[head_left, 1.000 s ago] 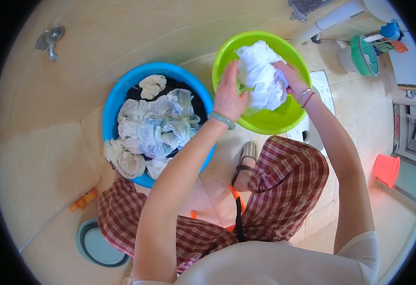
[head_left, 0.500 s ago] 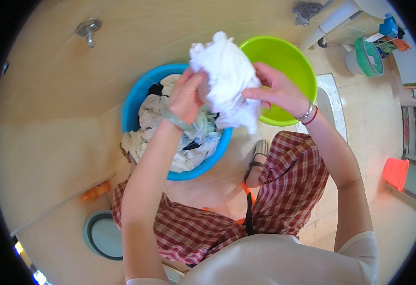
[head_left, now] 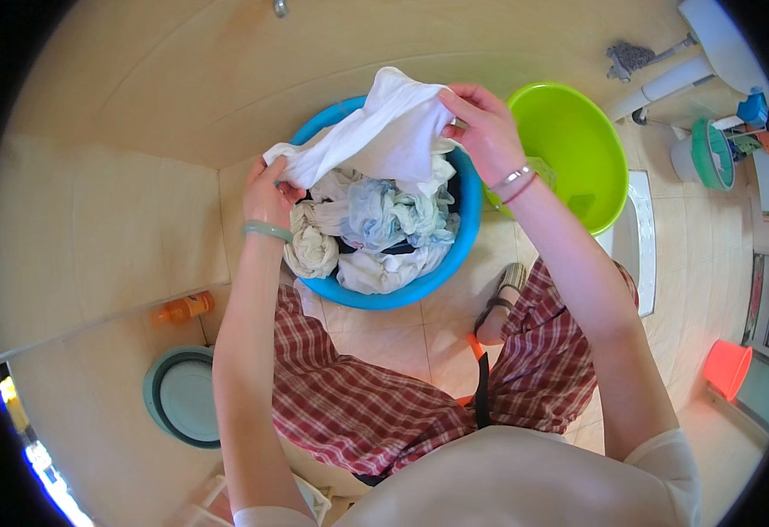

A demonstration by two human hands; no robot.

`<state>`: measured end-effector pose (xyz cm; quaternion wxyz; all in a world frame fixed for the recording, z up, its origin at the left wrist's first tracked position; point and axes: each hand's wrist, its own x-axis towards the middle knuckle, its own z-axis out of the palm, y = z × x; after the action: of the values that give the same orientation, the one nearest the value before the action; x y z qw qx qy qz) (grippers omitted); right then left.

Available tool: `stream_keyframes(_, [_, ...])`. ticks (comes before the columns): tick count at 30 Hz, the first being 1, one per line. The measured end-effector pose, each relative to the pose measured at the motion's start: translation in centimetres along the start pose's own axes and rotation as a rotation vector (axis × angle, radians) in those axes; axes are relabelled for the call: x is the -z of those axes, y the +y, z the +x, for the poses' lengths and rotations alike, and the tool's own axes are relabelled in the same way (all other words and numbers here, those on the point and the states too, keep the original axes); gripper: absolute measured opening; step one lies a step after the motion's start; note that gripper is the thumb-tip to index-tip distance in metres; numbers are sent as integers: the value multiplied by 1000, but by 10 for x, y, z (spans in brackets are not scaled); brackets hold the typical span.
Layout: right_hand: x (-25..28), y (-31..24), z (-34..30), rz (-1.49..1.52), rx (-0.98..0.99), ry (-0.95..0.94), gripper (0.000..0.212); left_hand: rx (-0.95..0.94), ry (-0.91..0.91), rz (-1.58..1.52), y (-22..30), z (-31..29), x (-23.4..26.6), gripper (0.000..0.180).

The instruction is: The person transfers clothes from a green bucket into a blue basin. They pour water from the bucket into the basin and hand-wash the clothes by agitating and scrubbing them in the water.

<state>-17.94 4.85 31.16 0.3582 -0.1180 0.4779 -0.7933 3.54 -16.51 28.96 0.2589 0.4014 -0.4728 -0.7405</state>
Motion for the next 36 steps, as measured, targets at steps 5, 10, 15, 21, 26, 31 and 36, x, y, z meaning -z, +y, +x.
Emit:
stream_keyframes(5, [-32, 19, 14, 75, -69, -104, 23, -269, -44, -122, 37, -7, 0, 20])
stream_keyframes(10, [-47, 36, 17, -5, -128, -238, 22, -327, 20, 19, 43, -7, -1, 20])
stream_keyframes(15, [-21, 96, 4, -907, 214, -492, 14, -579, -138, 995, -26, 2, -8, 38])
stream_keyframes(21, [32, 57, 3, -858, 144, -70, 15, -373, -318, 1480, -70, -18, -56, 47])
stream_keyframes(26, [175, -2, 42, -729, -60, 268, 22, -875, -523, 1227, -103, -20, -146, 44])
stream_keyframes(31, [282, 52, 50, -1447, -599, 59, 39, -1076, -723, 1198, -147, -25, -233, 37])
stream_keyframes(36, [312, 123, 64, -1742, -617, -109, 70, -1041, -807, 1171, -202, -22, -253, 26])
